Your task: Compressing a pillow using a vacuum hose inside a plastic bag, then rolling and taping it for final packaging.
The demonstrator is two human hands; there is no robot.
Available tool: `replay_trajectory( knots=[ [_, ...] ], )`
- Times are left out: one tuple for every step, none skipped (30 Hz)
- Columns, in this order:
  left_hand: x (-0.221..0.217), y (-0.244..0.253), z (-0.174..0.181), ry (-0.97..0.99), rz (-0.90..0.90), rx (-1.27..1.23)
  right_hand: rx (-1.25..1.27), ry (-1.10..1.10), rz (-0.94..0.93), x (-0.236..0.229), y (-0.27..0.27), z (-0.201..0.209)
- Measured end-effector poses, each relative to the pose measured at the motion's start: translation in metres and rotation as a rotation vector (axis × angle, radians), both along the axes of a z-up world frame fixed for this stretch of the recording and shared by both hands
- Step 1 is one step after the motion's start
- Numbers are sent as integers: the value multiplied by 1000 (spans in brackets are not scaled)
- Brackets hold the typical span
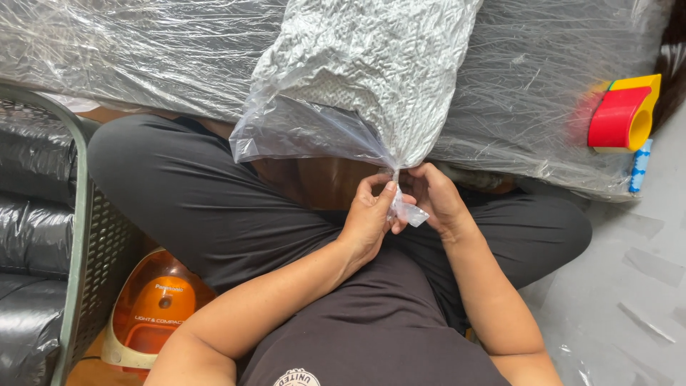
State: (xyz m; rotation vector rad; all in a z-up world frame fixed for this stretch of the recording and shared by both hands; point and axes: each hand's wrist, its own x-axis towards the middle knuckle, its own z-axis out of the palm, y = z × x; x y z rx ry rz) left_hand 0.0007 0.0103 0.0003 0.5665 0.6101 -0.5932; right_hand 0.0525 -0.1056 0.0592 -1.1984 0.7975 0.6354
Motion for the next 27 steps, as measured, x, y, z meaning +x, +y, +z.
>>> replay_trajectory(
  knots=[
    [-1, -1, -1, -1, -2, -2, -2, -1, -2, 0, 3, 8],
    [-1, -1, -1, -4, 15, 3, 80, -7, -26, 0, 6, 15],
    [-1, -2, -2, -6, 33, 7, 163, -12, -49, 0, 10, 23],
    [-1, -2, -1, -9, 35, 9, 165, -16, -47, 2, 9, 20],
    [-1, -2, -1, -24, 30, 18, 164, -27, -22, 3, 9, 18],
    [-1, -2, -1, -38, 28, 27, 165, -37, 4, 4, 9, 15],
    [-1, 0, -2, -40, 32, 29, 168, -39, 7, 3, 14, 20],
    [-1, 0, -1, -66, 22, 66, 160, -42, -13, 2, 19, 26],
    [-1, 0, -1, -93, 12, 102, 153, -45, -34, 1, 23, 31],
    [-1, 1, -1, -94, 11, 102, 153, -46, -35, 1, 18, 22],
    [0, 1, 0, -142, 6, 189, 110, -64, -1, 0, 13, 13],
    [0, 0, 1, -190, -1, 275, 66, -81, 32, 0, 8, 4],
    [-3, -2, -7, -192, -3, 274, 65, -82, 29, -3, 3, -6],
    [-5, -5, -15, -265, -9, 436, 18, -144, 18, -5, -1, -16],
    [-8, -7, -22, -339, -14, 598, -29, -205, 7, -8, -6, -26],
    [-8, -6, -20, -341, -15, 599, -29, -207, 5, -11, -7, -30],
    [-7, -6, -18, -367, 0, 632, -60, -219, -2, -13, -9, -33],
    [-6, -6, -16, -393, 14, 664, -91, -230, -9, -16, -10, -37],
    [-7, -5, -16, -393, 12, 664, -90, -230, -10, -18, -7, -34],
    [-7, -5, -17, -419, 20, 677, -142, -245, 12, -19, -4, -31],
    [-7, -5, -17, -444, 28, 690, -193, -260, 33, -21, -1, -27],
    [-7, -5, -18, -445, 26, 689, -193, -260, 31, -26, -9, -40],
    [-7, -5, -18, -463, 33, 686, -274, -317, 52, -32, -17, -53],
    [-7, -6, -19, -483, 39, 683, -355, -373, 73, -37, -24, -66],
    [-8, -6, -20, -485, 36, 682, -355, -374, 70, -38, -25, -62],
    [-9, -7, -21, -488, 41, 669, -517, -432, 167, -38, -26, -57],
    [-9, -8, -22, -492, 45, 656, -678, -488, 266, -38, -28, -53]
  ],
)
